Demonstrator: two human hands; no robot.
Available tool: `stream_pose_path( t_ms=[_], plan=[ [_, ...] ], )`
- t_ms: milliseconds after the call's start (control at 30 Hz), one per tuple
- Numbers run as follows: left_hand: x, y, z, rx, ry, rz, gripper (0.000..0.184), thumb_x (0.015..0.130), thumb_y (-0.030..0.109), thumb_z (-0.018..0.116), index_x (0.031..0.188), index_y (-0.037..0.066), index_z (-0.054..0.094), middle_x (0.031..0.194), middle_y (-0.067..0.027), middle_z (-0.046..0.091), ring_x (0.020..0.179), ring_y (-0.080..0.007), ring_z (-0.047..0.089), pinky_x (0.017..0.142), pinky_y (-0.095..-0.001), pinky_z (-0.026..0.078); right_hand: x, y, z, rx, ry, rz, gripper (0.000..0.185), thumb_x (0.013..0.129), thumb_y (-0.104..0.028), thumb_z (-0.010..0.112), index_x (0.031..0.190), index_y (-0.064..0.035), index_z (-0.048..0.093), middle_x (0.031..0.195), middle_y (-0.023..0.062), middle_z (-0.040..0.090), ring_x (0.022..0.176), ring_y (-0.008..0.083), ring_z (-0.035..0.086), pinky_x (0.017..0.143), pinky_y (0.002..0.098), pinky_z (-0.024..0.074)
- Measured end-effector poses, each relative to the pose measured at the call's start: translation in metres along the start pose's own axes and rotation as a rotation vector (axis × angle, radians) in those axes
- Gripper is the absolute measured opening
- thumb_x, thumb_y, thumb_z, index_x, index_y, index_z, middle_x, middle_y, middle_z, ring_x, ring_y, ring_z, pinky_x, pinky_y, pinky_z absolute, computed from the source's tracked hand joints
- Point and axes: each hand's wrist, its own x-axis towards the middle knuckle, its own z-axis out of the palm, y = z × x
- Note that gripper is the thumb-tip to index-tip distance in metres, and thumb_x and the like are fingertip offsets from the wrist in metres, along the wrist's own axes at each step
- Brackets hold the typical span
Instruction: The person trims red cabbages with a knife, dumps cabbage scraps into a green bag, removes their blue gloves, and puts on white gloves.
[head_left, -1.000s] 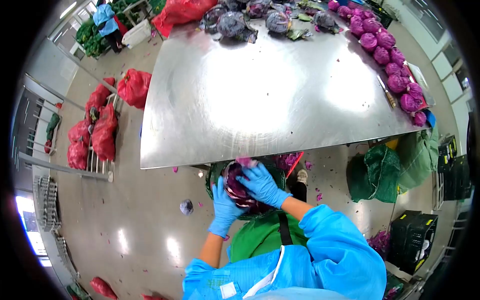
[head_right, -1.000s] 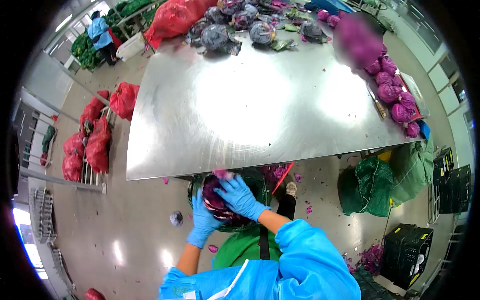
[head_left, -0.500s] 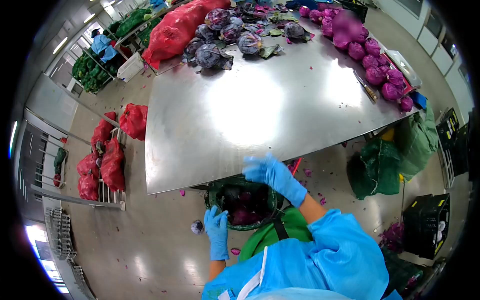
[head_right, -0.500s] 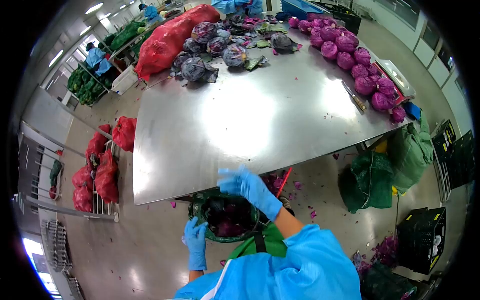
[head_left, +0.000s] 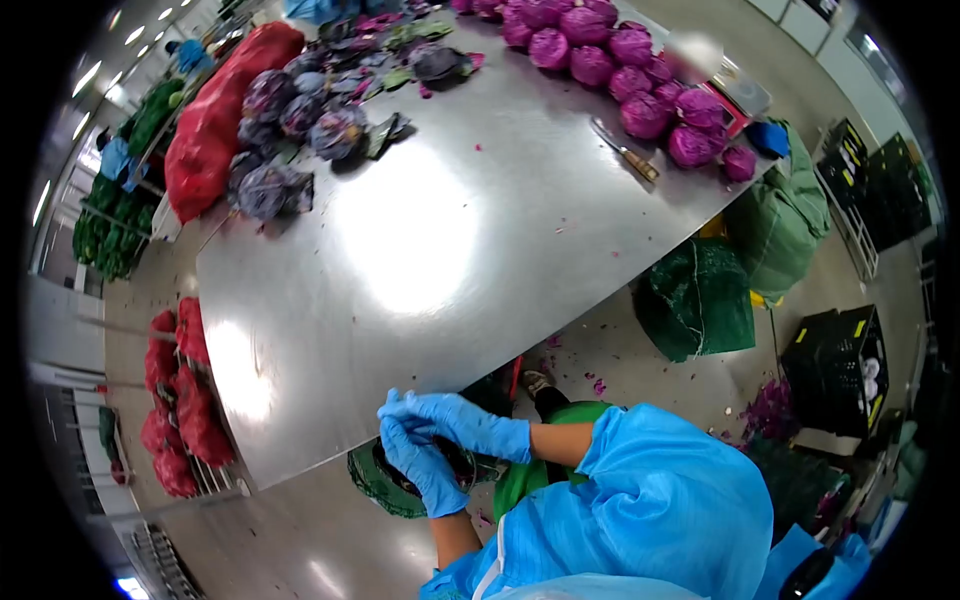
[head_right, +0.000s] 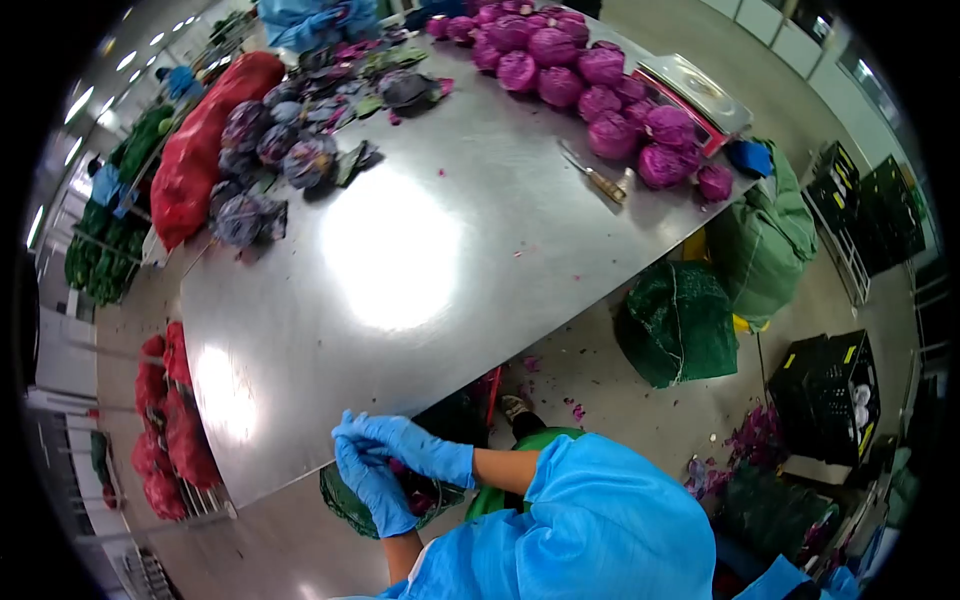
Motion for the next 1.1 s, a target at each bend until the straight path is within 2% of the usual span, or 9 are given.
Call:
stream_pose_path(
  t_ms=[200,267,433,567,633,700,733,867,1100],
  plan=[
    [-0.018,0.029,0.051,0.0,0.157,-0.05,0.038,0.099,0.032,0.046,0.119,0.003,0.059,0.098,-0.0067,0.061,0.093,-0.0155,0.058,0.082,-0.0296,0.048,-0.03,0.01,0.003,-0.679,-0.026,-0.615,0.06,0.083,-0.013,0.063,0.138,0.0017,0.043,0.138,0.0181,0.049,0.126,0.0261,0.048,0.104,0.0344,0.0391],
    [-0.025,0.031,0.05,-0.046,0.127,0.004,0.031,0.098,0.027,0.05,0.114,0.003,0.061,0.098,-0.0059,0.063,0.087,-0.0145,0.058,0.077,-0.0277,0.048,-0.057,-0.001,0.018,-0.482,-0.055,-0.51,0.051,0.096,-0.019,0.051,0.142,0.0001,0.039,0.145,0.0103,0.043,0.132,0.0194,0.04,0.111,0.0314,0.0304],
    [-0.058,0.02,0.002,0.07,0.278,0.286,0.028,0.097,0.023,0.049,0.111,0.002,0.062,0.095,-0.0028,0.062,0.077,-0.0084,0.052,0.071,-0.023,0.043,-0.092,0.028,0.032,-0.6,-0.456,-0.5,0.063,0.095,-0.026,0.053,0.15,-0.0083,0.027,0.154,0.0131,0.027,0.144,0.0272,0.021,0.116,0.0394,0.0154],
    [-0.09,0.001,-0.049,-0.198,0.305,0.276,0.032,0.095,0.026,0.052,0.102,-0.002,0.064,0.072,0.0004,0.055,0.06,-0.0083,0.049,0.056,-0.0182,0.04,-0.137,0.038,0.051,-0.949,-0.64,-0.429,0.073,0.091,-0.015,0.059,0.152,-0.0176,0.019,0.156,0.0105,0.022,0.143,0.023,0.021,0.114,0.033,0.0218],
    [-0.13,0.021,-0.023,-0.106,0.213,0.293,0.032,0.097,0.024,0.05,0.106,-0.004,0.063,0.079,-0.0029,0.059,0.069,-0.0106,0.055,0.065,-0.0223,0.047,-0.157,0.041,0.035,-0.72,-0.447,-0.195,0.055,0.092,-0.021,0.059,0.143,-0.0073,0.042,0.14,0.0073,0.048,0.127,0.0181,0.044,0.106,0.0274,0.0333],
    [-0.153,0.027,-0.024,-0.199,-0.011,0.144,0.032,0.097,0.02,0.049,0.118,-0.003,0.055,0.095,-0.0074,0.062,0.086,-0.0141,0.059,0.079,-0.0268,0.049,-0.182,0.0,0.066,-0.732,-0.077,0.158,0.041,0.098,-0.015,0.048,0.136,-0.0022,0.049,0.131,0.006,0.055,0.121,0.0159,0.049,0.108,0.0293,0.0345],
    [-0.16,0.03,-0.023,-0.299,-0.132,0.065,0.038,0.097,0.019,0.049,0.127,-0.002,0.049,0.103,-0.0094,0.062,0.095,-0.0161,0.059,0.086,-0.0282,0.048,-0.188,0.009,0.049,-0.642,-0.113,-0.117,0.04,0.1,-0.022,0.047,0.132,0.0002,0.053,0.13,0.0087,0.057,0.122,0.0172,0.05,0.108,0.0297,0.0358],
    [-0.193,0.016,-0.016,-0.11,-0.437,0.033,0.045,0.101,0.031,0.048,0.135,0.002,0.048,0.12,-0.011,0.061,0.107,-0.0182,0.059,0.09,-0.0291,0.048,-0.218,0.032,0.036,-0.583,-0.135,-0.134,0.045,0.101,-0.025,0.043,0.137,0.0027,0.044,0.144,0.0124,0.043,0.132,0.0202,0.042,0.111,0.0312,0.0313],
    [-0.221,-0.026,0.009,-0.072,-0.044,0.186,0.027,0.101,0.017,0.048,0.112,-0.002,0.064,0.107,-0.0111,0.069,0.093,-0.014,0.063,0.085,-0.0265,0.049,-0.247,0.055,0.007,-0.488,-0.243,-0.134,0.052,0.101,-0.019,0.039,0.147,0.0019,0.026,0.151,0.0118,0.031,0.138,0.0195,0.032,0.114,0.0296,0.0244]
  ],
)
